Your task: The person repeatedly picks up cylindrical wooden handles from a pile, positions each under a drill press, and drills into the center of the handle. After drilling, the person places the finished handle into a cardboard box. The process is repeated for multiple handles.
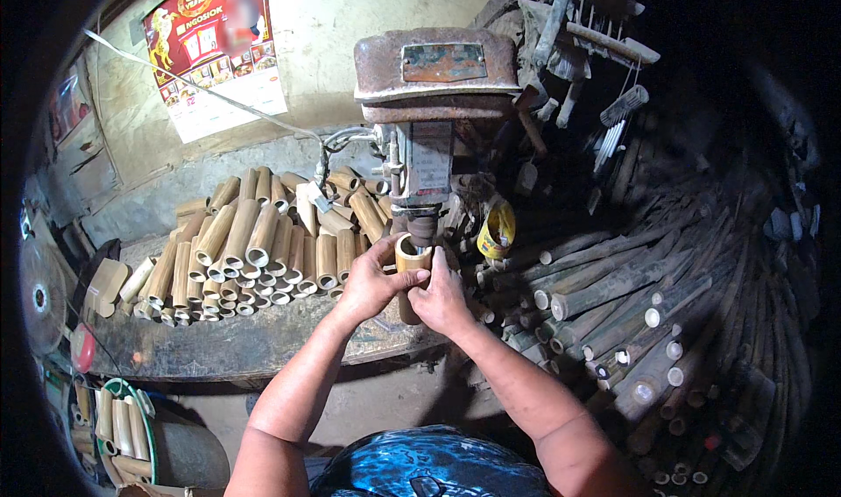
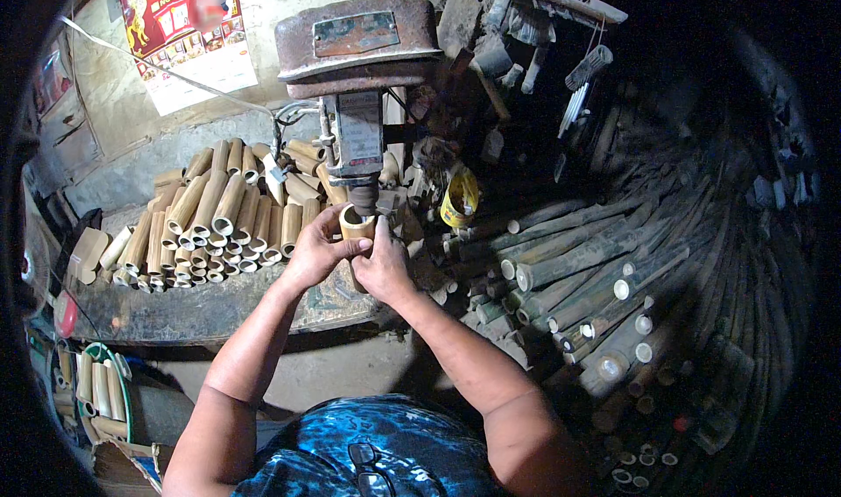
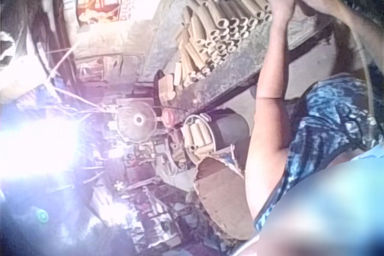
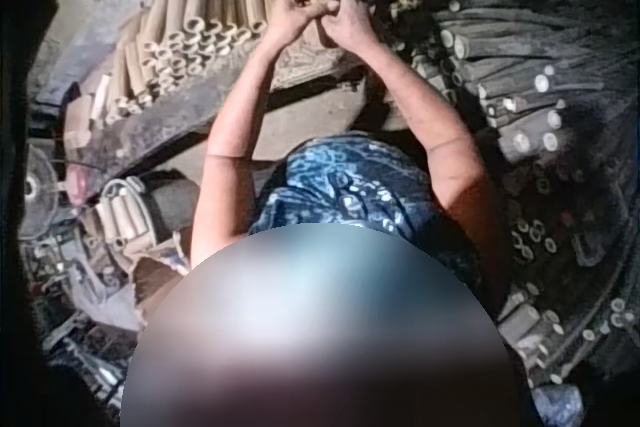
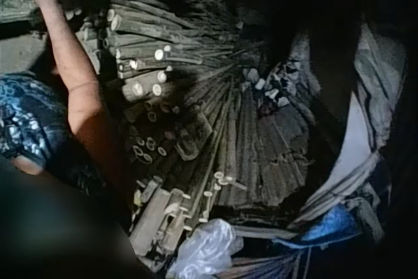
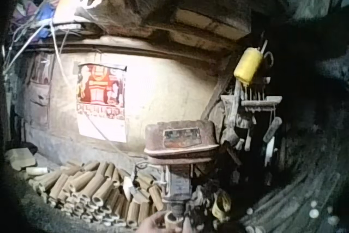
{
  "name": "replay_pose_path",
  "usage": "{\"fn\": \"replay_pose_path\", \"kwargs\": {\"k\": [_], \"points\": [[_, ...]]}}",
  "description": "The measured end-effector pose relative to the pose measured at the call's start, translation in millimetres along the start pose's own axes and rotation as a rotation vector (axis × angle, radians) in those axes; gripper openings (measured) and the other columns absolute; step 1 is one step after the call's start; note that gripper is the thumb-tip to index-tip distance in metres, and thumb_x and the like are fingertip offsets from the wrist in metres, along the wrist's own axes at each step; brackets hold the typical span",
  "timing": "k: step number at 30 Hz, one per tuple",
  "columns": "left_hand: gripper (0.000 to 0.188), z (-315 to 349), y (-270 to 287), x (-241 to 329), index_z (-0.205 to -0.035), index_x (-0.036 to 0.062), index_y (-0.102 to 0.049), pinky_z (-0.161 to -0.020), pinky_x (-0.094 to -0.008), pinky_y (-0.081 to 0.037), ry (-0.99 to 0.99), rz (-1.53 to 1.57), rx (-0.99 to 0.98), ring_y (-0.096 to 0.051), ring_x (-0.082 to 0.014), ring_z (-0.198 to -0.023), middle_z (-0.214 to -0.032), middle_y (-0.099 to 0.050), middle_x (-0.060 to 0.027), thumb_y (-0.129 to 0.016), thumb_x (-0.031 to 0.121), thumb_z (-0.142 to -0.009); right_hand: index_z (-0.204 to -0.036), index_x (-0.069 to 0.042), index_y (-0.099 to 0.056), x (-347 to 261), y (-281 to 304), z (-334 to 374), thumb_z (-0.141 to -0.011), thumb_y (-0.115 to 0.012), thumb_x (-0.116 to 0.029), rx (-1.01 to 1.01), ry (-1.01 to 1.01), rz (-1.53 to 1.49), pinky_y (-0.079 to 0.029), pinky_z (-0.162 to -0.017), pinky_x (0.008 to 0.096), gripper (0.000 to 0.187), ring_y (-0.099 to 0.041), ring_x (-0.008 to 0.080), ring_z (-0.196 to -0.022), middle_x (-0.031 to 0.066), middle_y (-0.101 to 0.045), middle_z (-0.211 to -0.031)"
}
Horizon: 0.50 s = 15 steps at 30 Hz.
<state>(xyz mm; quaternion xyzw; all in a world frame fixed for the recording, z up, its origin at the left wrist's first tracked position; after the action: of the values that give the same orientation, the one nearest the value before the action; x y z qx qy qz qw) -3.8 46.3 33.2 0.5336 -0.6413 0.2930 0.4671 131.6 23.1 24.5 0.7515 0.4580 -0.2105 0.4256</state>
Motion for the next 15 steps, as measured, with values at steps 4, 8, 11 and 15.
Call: {"fn": "replay_pose_path", "kwargs": {"k": [4,8,11,15], "points": [[0.075,-9,1,-3,-0.137,-0.0053,-0.046,-0.102,-0.0353,-0.045,-0.009,-0.041,0.014,-0.059,-0.0197,-0.115,-0.123,-0.064,-0.0144,-0.084,0.017,-0.077,-0.107,0.001,-0.041,6,0,-9,-0.076,-0.063,-0.008,-0.001,0.015,0.026,-0.046,-0.073,0.0563,0.039,-0.057,0.051,-0.089,0.0291,-0.059,-0.092],[0.074,-18,-2,-9,-0.138,-0.006,-0.043,-0.101,-0.0355,-0.045,0.019,0.032,-0.029,-0.059,-0.0197,-0.113,-0.122,-0.064,-0.0137,-0.082,0.013,-0.079,-0.099,0.001,-0.041,14,5,-14,-0.078,-0.065,-0.011,0.001,0.007,0.048,-0.046,-0.071,0.0551,0.034,-0.058,0.0502,-0.087,0.0287,-0.058,-0.088],[0.07,-24,-6,-16,-0.137,-0.0056,-0.044,-0.1,-0.0351,-0.046,0.043,0.122,-0.044,-0.06,-0.0196,-0.112,-0.121,-0.064,-0.0133,-0.081,0.01,-0.079,-0.1,0.001,-0.041,19,7,-14,-0.079,-0.065,-0.012,0.027,0.017,0.069,-0.045,-0.07,0.0576,0.034,-0.058,0.0512,-0.084,0.0297,-0.059,-0.085],[0.063,-26,-14,-18,-0.133,-0.0046,-0.047,-0.099,-0.0348,-0.047,0.078,0.167,-0.014,-0.06,-0.0192,-0.11,-0.12,-0.064,-0.0127,-0.079,0.007,-0.08,-0.109,0.003,-0.041,23,10,-15,-0.078,-0.064,-0.011,0.024,-0.004,0.001,-0.045,-0.074,0.0586,0.041,-0.058,0.0521,-0.087,0.0317,-0.06,-0.088]]}}
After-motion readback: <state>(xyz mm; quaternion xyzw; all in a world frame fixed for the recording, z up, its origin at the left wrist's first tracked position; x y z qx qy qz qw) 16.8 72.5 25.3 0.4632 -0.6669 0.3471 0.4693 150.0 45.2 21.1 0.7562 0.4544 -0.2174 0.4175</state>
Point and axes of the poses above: each hand's wrist, its own z-axis away from the middle knuckle, its own y-axis out of the back of the hand, x = y × z, the point moved 5 cm from there along -z, towards the middle knuckle
